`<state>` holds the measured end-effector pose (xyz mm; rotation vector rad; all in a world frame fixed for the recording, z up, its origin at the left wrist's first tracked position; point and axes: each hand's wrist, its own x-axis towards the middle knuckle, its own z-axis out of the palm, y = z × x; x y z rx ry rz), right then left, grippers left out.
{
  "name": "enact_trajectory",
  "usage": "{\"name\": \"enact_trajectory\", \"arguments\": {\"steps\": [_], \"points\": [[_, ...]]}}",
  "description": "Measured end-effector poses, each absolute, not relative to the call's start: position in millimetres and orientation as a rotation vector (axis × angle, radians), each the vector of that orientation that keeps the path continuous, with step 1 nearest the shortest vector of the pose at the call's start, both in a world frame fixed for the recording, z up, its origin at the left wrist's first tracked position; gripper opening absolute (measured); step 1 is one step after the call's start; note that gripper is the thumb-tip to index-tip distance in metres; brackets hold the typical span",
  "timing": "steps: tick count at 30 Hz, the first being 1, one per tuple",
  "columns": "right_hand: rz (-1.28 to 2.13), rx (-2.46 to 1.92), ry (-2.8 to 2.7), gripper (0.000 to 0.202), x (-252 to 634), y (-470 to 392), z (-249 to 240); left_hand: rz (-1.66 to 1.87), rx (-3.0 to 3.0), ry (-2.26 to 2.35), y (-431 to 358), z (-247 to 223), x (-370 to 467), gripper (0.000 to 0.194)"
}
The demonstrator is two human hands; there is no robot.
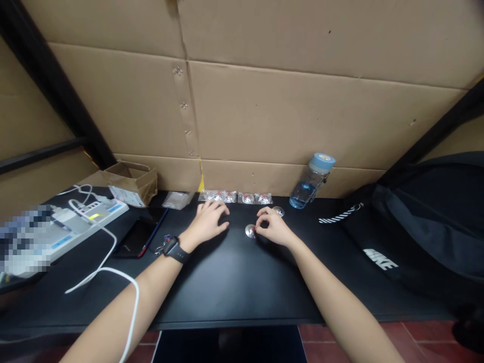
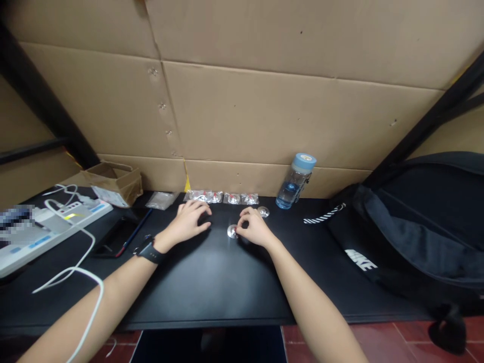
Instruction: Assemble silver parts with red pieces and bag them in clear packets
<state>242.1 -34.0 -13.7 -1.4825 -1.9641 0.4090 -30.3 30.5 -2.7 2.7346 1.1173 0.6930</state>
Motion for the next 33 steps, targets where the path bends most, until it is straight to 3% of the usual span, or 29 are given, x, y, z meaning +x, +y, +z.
{"name": "enact_trajectory", "arguments": {"steps": [7, 13, 16, 33], "points": [[0.514, -1.351, -2.078, 0.012, 257.7, -37.8, -1.3, 0.598, 2.735, 1.267, 63.2, -10.2, -62.7, 0.020], [0.085, -1.660, -1.896, 0.037, 309.5, -26.0, -8.4, 0.750, 2.779, 1.267, 59.9, -20.1, -56.3, 0.009], [0.026, -1.810, -1.806, 0.043, 330.2, -20.4, -20.3, 0.786, 2.772, 1.267, 60.1, -24.5, -53.6, 0.008], [0.171, -1.753, -1.805, 0.031, 334.1, -11.7, -34.5, 0.769, 2.816, 1.175, 46.3, -19.9, -36.4, 0.014]]}}
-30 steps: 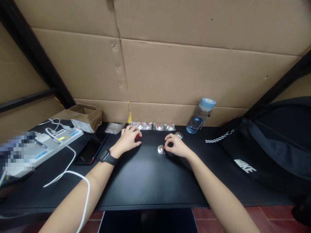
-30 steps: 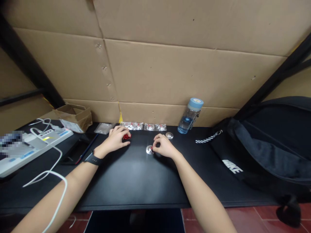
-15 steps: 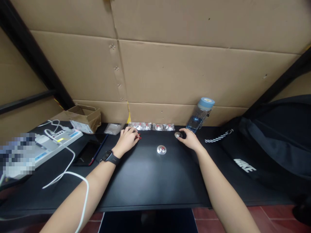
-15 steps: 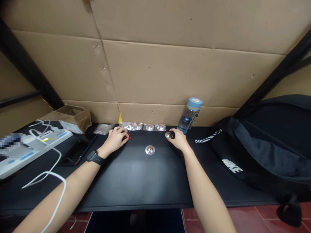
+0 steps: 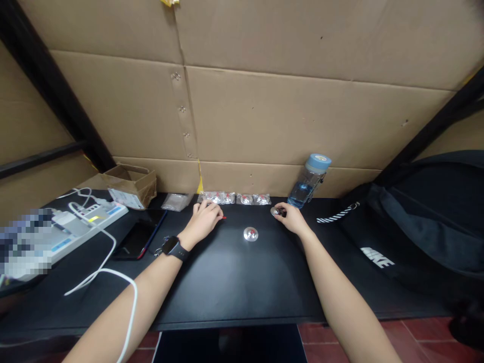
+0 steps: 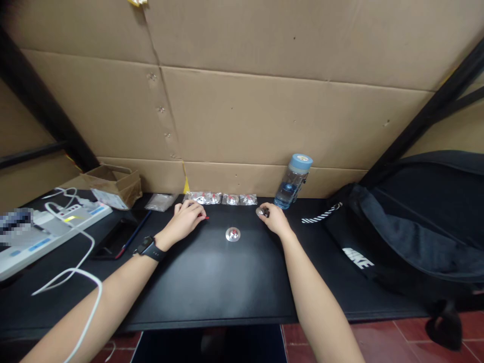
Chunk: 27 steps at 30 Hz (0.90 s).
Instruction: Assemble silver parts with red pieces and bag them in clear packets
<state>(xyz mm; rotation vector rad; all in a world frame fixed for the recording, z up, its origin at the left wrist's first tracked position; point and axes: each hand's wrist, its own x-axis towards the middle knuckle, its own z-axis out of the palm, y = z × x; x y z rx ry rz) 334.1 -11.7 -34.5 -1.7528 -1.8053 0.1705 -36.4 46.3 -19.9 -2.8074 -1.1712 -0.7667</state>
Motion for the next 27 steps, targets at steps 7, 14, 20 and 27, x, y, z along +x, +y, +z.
{"name": "enact_trajectory", "arguments": {"steps": [7, 14, 20, 27], "points": [[0.230, -1.759, -1.759, 0.032, 335.7, -18.5, -21.6, -0.851, -2.946, -1.090, 38.9, -15.7, -27.9, 0.016], [0.247, -1.645, -1.675, 0.030, 322.4, -20.3, -14.7, -0.750, -3.005, -0.974, 39.5, -15.3, -26.1, 0.014], [0.381, -1.538, -1.601, 0.034, 296.0, -25.0, -3.5, -0.811, -2.950, -1.047, 40.9, -21.5, -23.1, 0.019], [0.843, -1.190, -1.458, 0.044, 247.8, -37.9, 9.0, -0.914, -2.857, -1.050, 20.1, 0.4, -13.0, 0.020]]}}
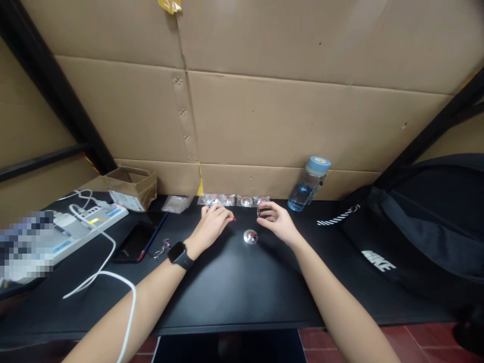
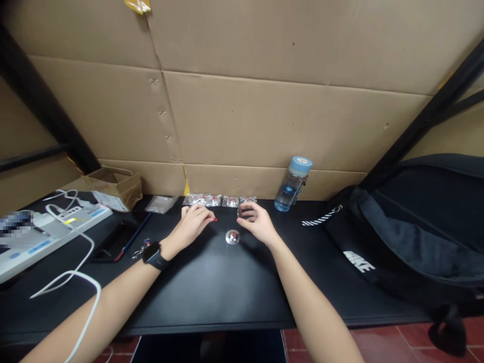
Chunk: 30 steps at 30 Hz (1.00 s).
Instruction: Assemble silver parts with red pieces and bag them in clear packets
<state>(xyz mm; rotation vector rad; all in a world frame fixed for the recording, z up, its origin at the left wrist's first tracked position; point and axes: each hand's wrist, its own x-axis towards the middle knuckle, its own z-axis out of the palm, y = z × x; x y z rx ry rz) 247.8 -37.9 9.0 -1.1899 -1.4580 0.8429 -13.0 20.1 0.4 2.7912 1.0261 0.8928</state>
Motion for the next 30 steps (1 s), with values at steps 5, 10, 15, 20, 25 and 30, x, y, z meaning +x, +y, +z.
{"name": "enact_trajectory", "arguments": {"steps": [5, 10, 15, 20, 25, 30], "points": [[1.072, -0.994, -1.391, 0.050, 219.2, -48.4, 7.7, 1.021, 2.811, 1.037, 0.2, 11.8, -2.9, 0.019], [1.164, -0.922, -1.360, 0.049, 203.5, -54.1, 5.9, 1.068, 2.823, 1.074, -8.1, 8.1, 3.0, 0.016], [1.244, -0.856, -1.294, 0.048, 200.3, -55.9, 6.7, 1.092, 2.829, 1.085, -12.2, 8.0, 3.5, 0.018], [1.269, -0.811, -1.258, 0.049, 201.1, -56.3, 7.2, 1.165, 2.871, 1.037, -18.3, 13.6, 2.3, 0.015], [1.262, -0.804, -1.271, 0.051, 201.0, -54.8, 4.3, 1.222, 2.888, 1.025, -22.8, 17.8, 2.6, 0.012], [1.243, -0.823, -1.286, 0.051, 199.5, -54.2, 1.9, 1.233, 2.900, 1.043, -23.3, 18.9, 2.7, 0.011]]}}
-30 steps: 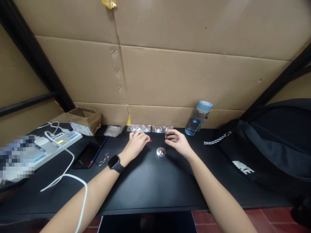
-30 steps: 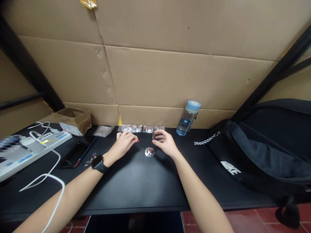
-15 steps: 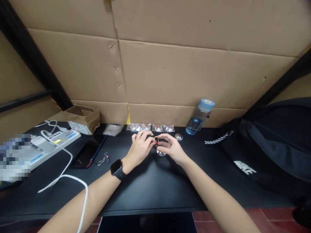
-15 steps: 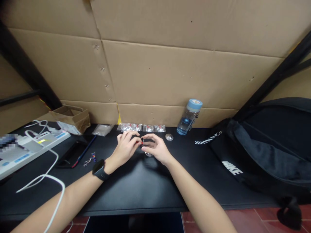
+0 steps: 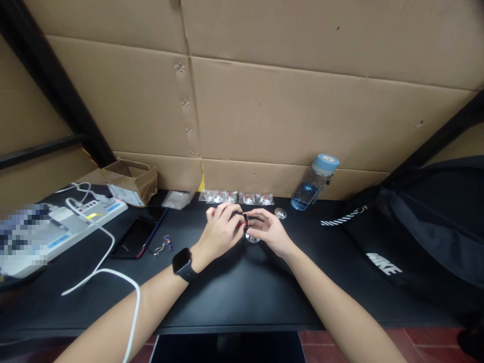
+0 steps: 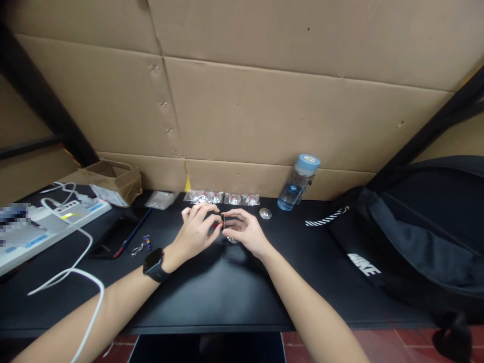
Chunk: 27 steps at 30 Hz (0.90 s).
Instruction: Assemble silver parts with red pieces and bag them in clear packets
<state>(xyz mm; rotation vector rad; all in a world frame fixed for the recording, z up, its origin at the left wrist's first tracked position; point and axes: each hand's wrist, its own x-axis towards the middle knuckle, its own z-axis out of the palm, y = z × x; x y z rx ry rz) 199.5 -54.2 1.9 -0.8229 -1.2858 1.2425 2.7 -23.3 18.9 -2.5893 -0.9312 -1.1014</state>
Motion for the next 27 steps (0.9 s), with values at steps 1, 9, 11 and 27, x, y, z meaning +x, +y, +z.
{"name": "enact_trajectory", "arguments": {"steps": [1, 9, 11, 27], "points": [[1.240, -0.826, -1.286, 0.051, 199.2, -54.3, 1.7, -1.089, -2.585, -0.926, -23.0, 18.9, 2.6, 0.011], [1.217, -0.854, -1.314, 0.050, 200.0, -52.8, 0.1, -1.074, -2.624, -0.901, -21.8, 20.4, 0.6, 0.010], [1.214, -0.863, -1.318, 0.050, 200.3, -52.2, -0.9, -1.098, -2.673, -0.936, -21.5, 19.3, 1.2, 0.011], [1.144, -0.869, -1.342, 0.049, 200.9, -52.7, 2.0, -1.678, -3.009, -1.270, -7.6, -1.2, 6.5, 0.006]]}}
